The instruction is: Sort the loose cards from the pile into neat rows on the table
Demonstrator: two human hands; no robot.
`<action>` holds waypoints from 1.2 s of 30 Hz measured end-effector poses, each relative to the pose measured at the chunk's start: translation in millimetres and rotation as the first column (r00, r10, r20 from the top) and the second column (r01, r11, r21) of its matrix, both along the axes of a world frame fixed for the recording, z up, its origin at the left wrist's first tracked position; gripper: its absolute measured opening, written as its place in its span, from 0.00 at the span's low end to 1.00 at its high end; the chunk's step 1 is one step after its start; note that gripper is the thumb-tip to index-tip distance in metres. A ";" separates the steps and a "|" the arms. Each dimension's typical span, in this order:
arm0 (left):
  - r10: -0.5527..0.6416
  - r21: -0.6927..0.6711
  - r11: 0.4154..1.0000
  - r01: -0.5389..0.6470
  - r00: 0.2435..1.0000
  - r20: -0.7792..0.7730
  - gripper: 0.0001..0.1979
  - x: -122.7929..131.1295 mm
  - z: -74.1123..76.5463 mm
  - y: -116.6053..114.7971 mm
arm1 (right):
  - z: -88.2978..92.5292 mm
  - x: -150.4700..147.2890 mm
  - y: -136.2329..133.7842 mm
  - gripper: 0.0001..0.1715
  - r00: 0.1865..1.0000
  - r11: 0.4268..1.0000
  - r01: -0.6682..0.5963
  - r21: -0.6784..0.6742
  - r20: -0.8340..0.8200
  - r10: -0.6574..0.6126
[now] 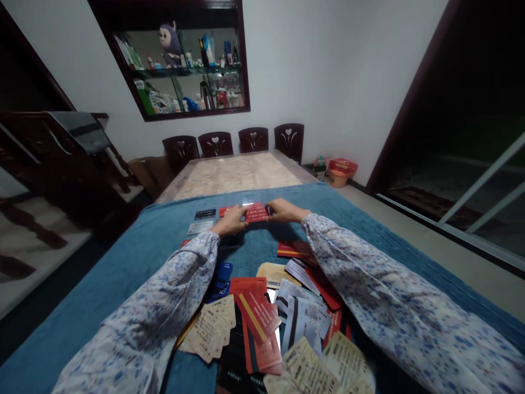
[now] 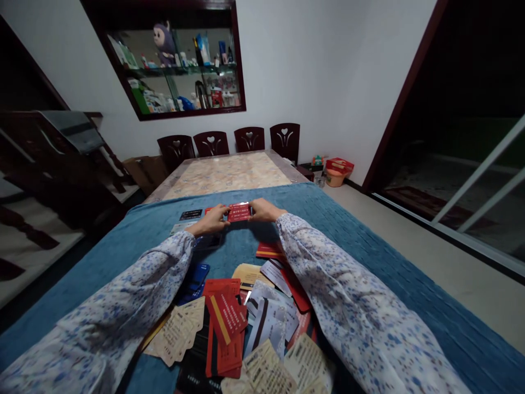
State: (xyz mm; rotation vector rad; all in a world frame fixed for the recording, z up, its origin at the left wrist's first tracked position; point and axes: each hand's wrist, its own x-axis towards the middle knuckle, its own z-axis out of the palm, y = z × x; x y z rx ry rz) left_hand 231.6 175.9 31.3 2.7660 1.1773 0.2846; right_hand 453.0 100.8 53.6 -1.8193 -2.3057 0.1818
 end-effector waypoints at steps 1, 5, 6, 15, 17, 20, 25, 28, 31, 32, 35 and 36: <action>0.004 0.000 1.000 -0.004 1.000 -0.002 0.21 1.3 1.4 2.5 | 0.5 -0.1 3.6 0.16 1.000 1.000 0.007 -0.005 0.006 -0.007; 0.037 -0.002 0.999 -0.037 0.999 -0.006 0.20 8.1 7.5 10.5 | 3.1 0.0 17.1 0.17 0.998 0.999 0.049 -0.018 0.030 -0.049; 0.051 -0.003 0.999 -0.051 0.999 -0.015 0.20 9.9 8.9 12.4 | 3.8 0.3 20.3 0.17 0.998 0.998 0.057 -0.022 0.036 -0.056; 0.141 0.015 0.990 -0.141 0.984 -0.109 0.21 24.4 12.5 36.4 | 1.7 3.2 50.1 0.19 0.994 0.993 0.106 -0.053 0.032 -0.104; 0.145 0.026 0.989 -0.143 0.982 -0.117 0.22 25.9 12.0 41.3 | 0.9 3.4 55.2 0.19 0.994 0.993 0.105 -0.058 0.026 -0.103; 0.142 0.027 0.990 -0.140 0.980 -0.142 0.23 27.4 10.9 47.4 | -0.3 3.4 61.9 0.20 0.994 0.992 0.104 -0.069 0.022 -0.103; 0.142 0.021 0.990 -0.140 0.976 -0.167 0.20 29.7 6.0 56.9 | -4.6 2.6 72.5 0.23 0.990 0.987 0.134 -0.090 0.050 -0.130; 0.146 0.008 0.989 -0.147 0.978 -0.149 0.17 31.4 2.3 61.7 | -7.4 2.3 77.0 0.23 0.989 0.985 0.139 -0.101 0.065 -0.133; 0.147 -0.007 0.989 -0.149 0.980 -0.131 0.16 32.8 0.1 64.2 | -9.4 1.8 80.0 0.24 0.989 0.984 0.141 -0.110 0.070 -0.133; 0.148 -0.011 0.989 -0.151 0.980 -0.133 0.16 33.2 -0.2 64.6 | -9.9 1.6 80.8 0.25 0.988 0.983 0.143 -0.112 0.072 -0.135; 0.143 -0.021 0.989 -0.148 0.979 -0.143 0.14 33.9 -0.3 64.5 | -11.5 0.8 83.2 0.24 0.986 0.982 0.155 -0.112 0.078 -0.147; 0.140 -0.025 0.989 -0.146 0.979 -0.147 0.14 34.1 -0.1 64.3 | -11.9 0.6 83.9 0.24 0.985 0.981 0.158 -0.114 0.081 -0.150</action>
